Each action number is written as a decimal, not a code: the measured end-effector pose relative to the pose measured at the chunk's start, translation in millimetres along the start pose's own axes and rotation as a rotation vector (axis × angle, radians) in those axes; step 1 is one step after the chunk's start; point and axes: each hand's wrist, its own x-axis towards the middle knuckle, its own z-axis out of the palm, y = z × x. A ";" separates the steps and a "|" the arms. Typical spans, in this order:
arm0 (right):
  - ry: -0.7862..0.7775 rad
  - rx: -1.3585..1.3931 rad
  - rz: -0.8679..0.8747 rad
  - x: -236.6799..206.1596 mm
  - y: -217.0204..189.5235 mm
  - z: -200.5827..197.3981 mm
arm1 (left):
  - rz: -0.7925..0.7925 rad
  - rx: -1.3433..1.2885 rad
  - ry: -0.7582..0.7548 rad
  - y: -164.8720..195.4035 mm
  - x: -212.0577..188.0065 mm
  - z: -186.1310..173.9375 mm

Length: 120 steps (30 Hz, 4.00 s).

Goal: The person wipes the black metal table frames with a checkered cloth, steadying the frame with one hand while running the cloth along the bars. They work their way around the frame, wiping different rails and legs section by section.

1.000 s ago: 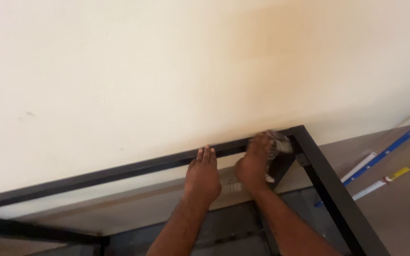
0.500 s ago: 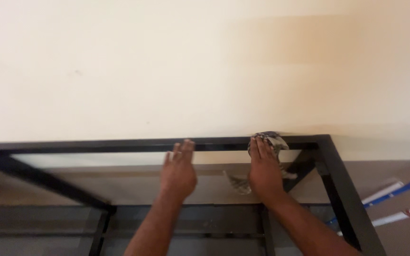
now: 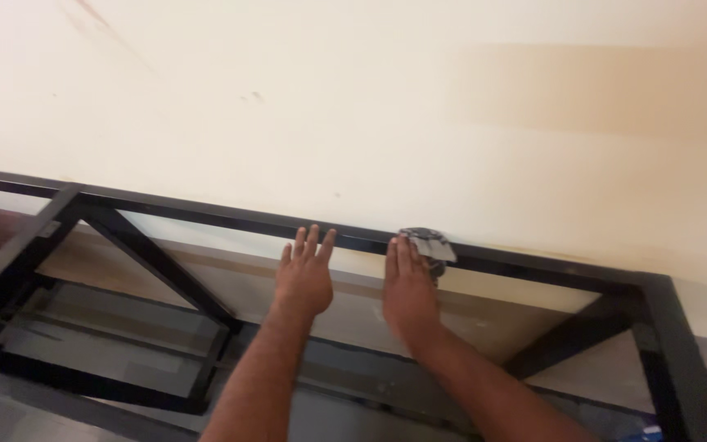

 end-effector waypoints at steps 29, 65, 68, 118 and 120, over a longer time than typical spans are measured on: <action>0.396 0.067 0.193 27.8 -96.5 20.8 | 0.355 -0.248 0.358 -148.8 33.7 24.5; 0.519 0.289 0.081 50.6 -151.5 20.2 | 0.281 -0.402 0.214 -156.0 26.2 12.4; 0.289 0.833 0.147 61.8 -147.4 -5.2 | 0.277 -0.553 0.247 -158.6 21.6 9.2; 0.548 0.277 0.409 141.2 -314.5 35.9 | 0.647 -0.375 0.496 -318.6 77.5 36.8; 0.523 0.334 0.374 143.4 -322.9 31.3 | 0.672 -0.399 0.460 -320.9 76.2 33.4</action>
